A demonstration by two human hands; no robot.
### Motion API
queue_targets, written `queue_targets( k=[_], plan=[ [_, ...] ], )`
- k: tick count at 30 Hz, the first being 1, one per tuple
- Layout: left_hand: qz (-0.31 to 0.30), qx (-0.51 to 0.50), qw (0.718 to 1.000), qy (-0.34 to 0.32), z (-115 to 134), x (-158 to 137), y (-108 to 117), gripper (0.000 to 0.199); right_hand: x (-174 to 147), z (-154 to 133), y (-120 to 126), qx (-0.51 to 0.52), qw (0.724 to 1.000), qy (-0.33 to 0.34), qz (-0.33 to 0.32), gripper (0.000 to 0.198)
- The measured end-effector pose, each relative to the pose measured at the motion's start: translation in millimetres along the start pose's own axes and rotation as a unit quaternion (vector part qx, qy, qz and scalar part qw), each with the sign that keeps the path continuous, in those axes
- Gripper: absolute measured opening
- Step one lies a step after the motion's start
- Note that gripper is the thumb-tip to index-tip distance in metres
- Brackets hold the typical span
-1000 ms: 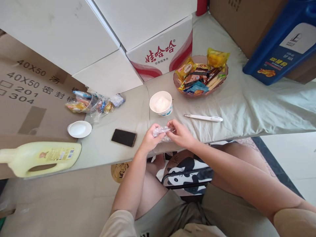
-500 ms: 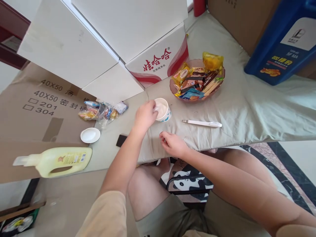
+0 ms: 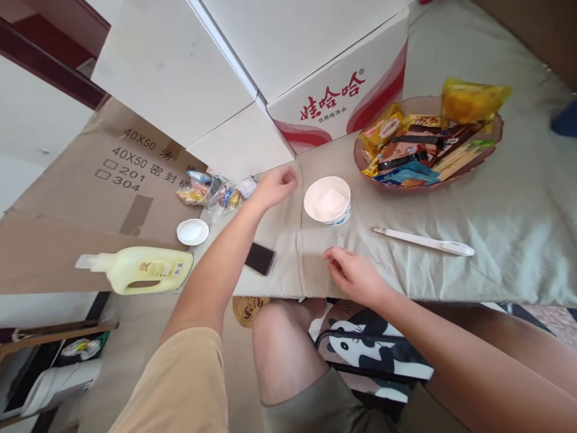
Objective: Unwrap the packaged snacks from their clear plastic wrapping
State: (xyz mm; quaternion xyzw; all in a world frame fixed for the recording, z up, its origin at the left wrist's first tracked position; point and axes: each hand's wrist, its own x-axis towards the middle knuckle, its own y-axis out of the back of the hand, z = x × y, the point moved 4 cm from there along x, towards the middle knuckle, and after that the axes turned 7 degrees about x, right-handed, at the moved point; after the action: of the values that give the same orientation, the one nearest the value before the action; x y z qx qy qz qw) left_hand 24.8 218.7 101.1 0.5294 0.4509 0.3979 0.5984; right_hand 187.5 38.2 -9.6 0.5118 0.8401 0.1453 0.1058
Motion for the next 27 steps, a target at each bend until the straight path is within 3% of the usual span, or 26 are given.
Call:
queue_targets(
  k=[2,5,7,10,15,22,25,27],
  plan=[
    [0.072,0.066,0.992,0.080,-57,-2,-6,0.044,2,-1,-3,-0.032,0.999,-0.011,-0.009,0.023],
    [0.058,0.129,0.972,0.187,-132,2,-24,0.058,6,-4,-8,-0.089,0.996,-0.013,-0.019,0.025],
    [0.004,0.145,0.968,0.203,-162,8,-38,0.065,9,-5,-9,-0.120,0.993,-0.008,-0.017,0.026],
    [-0.043,0.182,0.965,0.184,-178,14,-49,0.061,12,-5,-10,-0.139,0.990,-0.005,-0.013,0.027],
    [-0.014,0.244,0.961,0.131,-158,10,-46,0.050,16,-2,-11,-0.155,0.988,0.005,-0.011,0.027],
    [0.072,0.107,0.987,0.097,-113,-33,-24,0.041,9,-2,-12,-0.114,0.993,0.029,-0.015,0.028],
    [0.109,-0.057,0.989,0.086,-81,-73,-20,0.038,1,-1,-5,-0.042,0.998,0.048,-0.001,0.027],
    [0.085,-0.209,0.973,0.055,-47,-101,-29,0.037,-4,-2,4,0.000,0.997,0.068,0.038,0.028]
  ],
)
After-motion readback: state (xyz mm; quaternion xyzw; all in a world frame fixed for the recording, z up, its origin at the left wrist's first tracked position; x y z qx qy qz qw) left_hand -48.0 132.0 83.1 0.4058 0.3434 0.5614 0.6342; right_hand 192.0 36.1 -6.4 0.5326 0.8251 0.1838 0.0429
